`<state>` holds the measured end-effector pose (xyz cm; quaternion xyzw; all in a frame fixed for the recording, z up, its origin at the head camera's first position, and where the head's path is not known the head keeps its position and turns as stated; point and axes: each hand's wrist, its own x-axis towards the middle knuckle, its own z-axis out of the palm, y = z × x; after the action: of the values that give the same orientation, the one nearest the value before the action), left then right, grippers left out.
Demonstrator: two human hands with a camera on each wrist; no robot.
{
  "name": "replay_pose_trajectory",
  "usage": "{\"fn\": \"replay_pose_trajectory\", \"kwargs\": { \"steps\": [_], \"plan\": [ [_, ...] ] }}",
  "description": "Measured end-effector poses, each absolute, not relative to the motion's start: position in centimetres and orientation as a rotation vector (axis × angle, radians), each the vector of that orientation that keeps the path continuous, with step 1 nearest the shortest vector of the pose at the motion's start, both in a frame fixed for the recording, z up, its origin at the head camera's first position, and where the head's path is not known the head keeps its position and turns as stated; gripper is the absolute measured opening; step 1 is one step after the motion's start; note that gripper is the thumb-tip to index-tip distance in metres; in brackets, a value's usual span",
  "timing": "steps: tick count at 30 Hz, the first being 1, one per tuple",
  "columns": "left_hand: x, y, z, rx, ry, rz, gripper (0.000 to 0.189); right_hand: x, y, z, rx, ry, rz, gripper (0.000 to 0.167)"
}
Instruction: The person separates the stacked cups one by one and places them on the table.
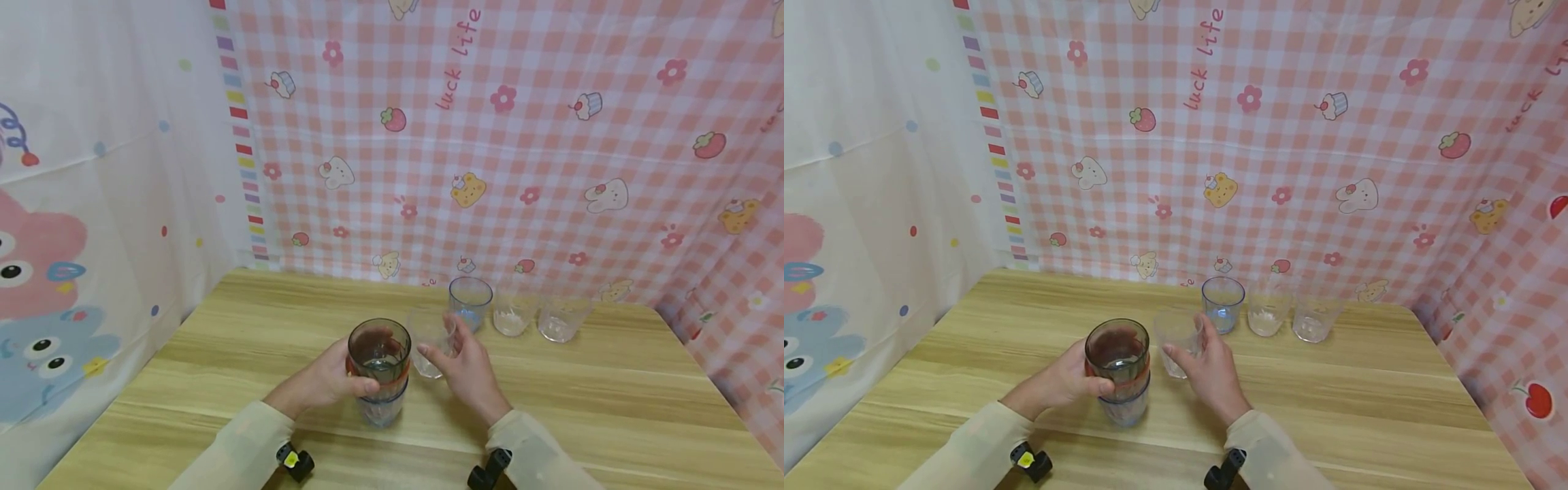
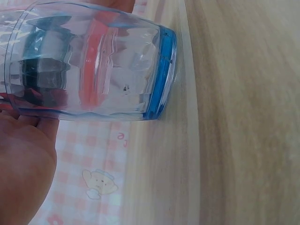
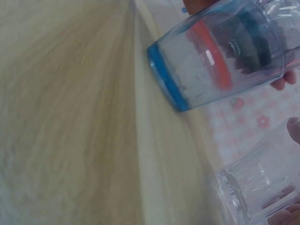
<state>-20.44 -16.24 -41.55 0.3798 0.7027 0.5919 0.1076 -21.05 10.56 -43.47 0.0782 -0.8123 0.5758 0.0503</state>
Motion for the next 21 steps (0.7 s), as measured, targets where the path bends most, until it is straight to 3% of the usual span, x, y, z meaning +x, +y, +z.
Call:
{"fn": "replay_pose_trajectory", "kwargs": {
  "steps": [21],
  "plan": [
    [-20.5,-16.3,-41.6,1.155,2.098,1.726,0.09,-22.6,9.4,-43.7,0.12,-2.527,1.732,0.092]
  ]
}}
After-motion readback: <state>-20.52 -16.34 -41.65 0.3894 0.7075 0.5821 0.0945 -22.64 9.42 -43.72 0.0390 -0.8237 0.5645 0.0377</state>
